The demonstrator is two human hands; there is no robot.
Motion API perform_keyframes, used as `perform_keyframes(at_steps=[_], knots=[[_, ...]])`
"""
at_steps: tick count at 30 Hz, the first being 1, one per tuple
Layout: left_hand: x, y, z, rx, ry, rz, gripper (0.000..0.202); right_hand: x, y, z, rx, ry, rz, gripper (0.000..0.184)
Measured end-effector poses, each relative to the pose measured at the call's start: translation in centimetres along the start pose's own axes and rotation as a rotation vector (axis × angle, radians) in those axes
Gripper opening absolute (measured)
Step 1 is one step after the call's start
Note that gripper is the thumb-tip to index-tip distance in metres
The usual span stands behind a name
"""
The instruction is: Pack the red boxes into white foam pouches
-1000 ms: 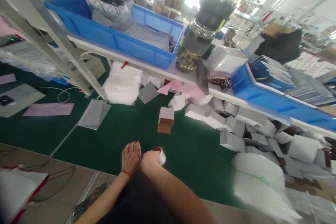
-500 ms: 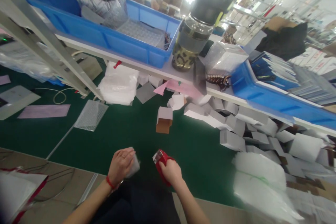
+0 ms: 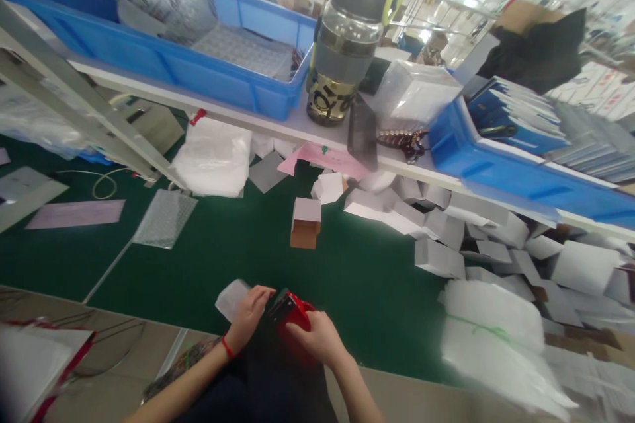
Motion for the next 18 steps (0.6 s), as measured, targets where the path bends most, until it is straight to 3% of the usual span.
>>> perform_keyframes(at_steps=[4, 10, 13, 16, 18], knots=[[-1.7, 0.3, -0.8, -0.309, 0.137, 0.271, 0.047, -0.6, 1.3, -1.3, -0.03, 0.091, 0.036, 0.032], [-3.6, 2.8, -0.8, -0.65, 0.191, 0.57, 0.059, -0.7, 3.1, -2.5, 0.046, 0.143, 0.05, 0.032], [-4.1, 3.1, -1.7, -0.74, 0.238, 0.64, 0.049, -1.0, 2.5, -3.0, 0.041, 0.158, 0.084, 0.037], [-4.8, 3.0, -1.5, -0.763, 0.174, 0.633, 0.037, -1.1, 0.6, -4.8, -0.002, 0.192, 0.092, 0.045], [-4.9, 3.1, -0.8, -0.767, 0.149, 0.591, 0.036, 0.2, -1.6, -5.8, -0.042, 0.094, -0.021, 0.035]])
Point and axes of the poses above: each hand's wrist, its own x-axis towards the middle knuckle, its own z-axis out of the back of the hand, y = z × x, the point moved 8 cm from there along x, towards the middle knuckle, and after that the axes turned 6 degrees about -y, right-handed, at the moved point
